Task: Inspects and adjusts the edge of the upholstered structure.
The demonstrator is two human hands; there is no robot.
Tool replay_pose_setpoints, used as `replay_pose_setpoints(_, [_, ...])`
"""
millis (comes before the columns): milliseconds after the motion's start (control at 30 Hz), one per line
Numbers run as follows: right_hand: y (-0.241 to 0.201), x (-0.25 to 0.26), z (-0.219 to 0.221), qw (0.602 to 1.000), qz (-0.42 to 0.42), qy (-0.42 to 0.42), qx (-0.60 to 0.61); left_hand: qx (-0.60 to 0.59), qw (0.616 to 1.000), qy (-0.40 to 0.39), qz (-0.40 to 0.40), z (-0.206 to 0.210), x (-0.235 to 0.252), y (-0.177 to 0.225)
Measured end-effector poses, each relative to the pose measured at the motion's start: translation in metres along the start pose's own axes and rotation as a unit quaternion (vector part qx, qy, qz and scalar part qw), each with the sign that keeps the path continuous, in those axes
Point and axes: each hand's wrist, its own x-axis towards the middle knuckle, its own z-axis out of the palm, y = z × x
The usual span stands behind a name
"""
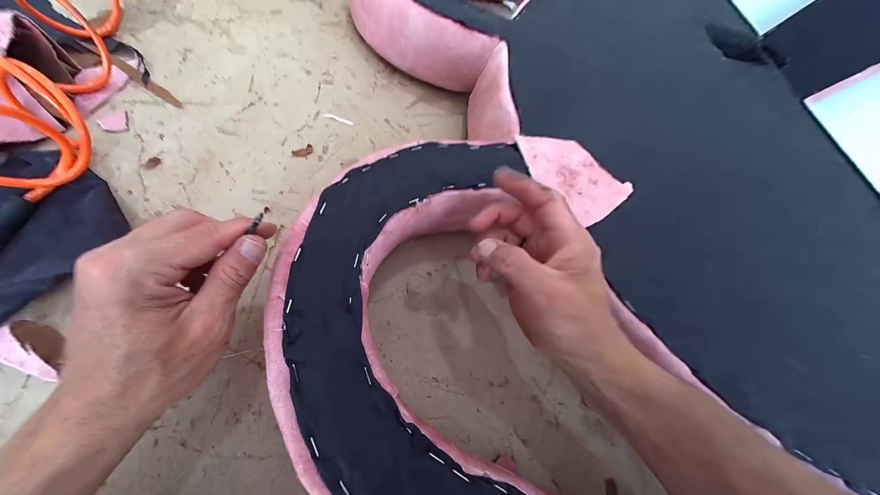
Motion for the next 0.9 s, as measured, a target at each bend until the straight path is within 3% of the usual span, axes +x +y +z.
replay_pose_setpoints(67, [-0.031, -0.013, -0.008, 0.991, 0.077, 0.045, 0.103, -0.008, 1.0, 0.026, -0.003, -0.002, 0.005, 0.012])
replay_pose_setpoints(233, [-0.072, -0.062, 0.01, 0.997, 0.046, 0.034, 0.046, -0.121, 0.992, 0.027, -0.011, -0.011, 0.005, 0.078])
replay_pose_setpoints(367, [-0.085, -0.061, 0.024, 0.993, 0.053, -0.023, 0.107, -0.299, 0.952, -0.036, -0.062, 0.022, 0.005, 0.151])
replay_pose_setpoints(500, [-0.078, -0.058, 0.0, 0.977, 0.07, 0.013, 0.201, -0.336, 0.931, -0.04, -0.14, 0.063, 0.014, 0.186])
replay_pose_setpoints(633, [-0.057, -0.061, -0.004, 0.948, 0.093, 0.05, 0.299, -0.366, 0.902, -0.079, -0.213, 0.088, 0.021, 0.188])
replay_pose_setpoints(700, [-0.052, -0.061, 0.002, 0.936, 0.107, 0.064, 0.329, -0.37, 0.899, -0.119, -0.201, 0.088, 0.026, 0.178])
replay_pose_setpoints(800, [-0.046, -0.058, 0.005, 0.946, 0.13, 0.077, 0.286, -0.18, 0.974, -0.127, -0.059, 0.065, 0.053, 0.136])
replay_pose_setpoints(833, [-0.043, -0.058, 0.005, 0.953, 0.148, 0.085, 0.249, -0.094, 0.988, -0.113, -0.044, 0.057, 0.067, 0.119])
replay_pose_setpoints(900, [-0.039, -0.053, 0.006, 0.964, 0.165, 0.107, 0.178, -0.029, 0.989, -0.111, -0.091, 0.054, 0.093, 0.089])
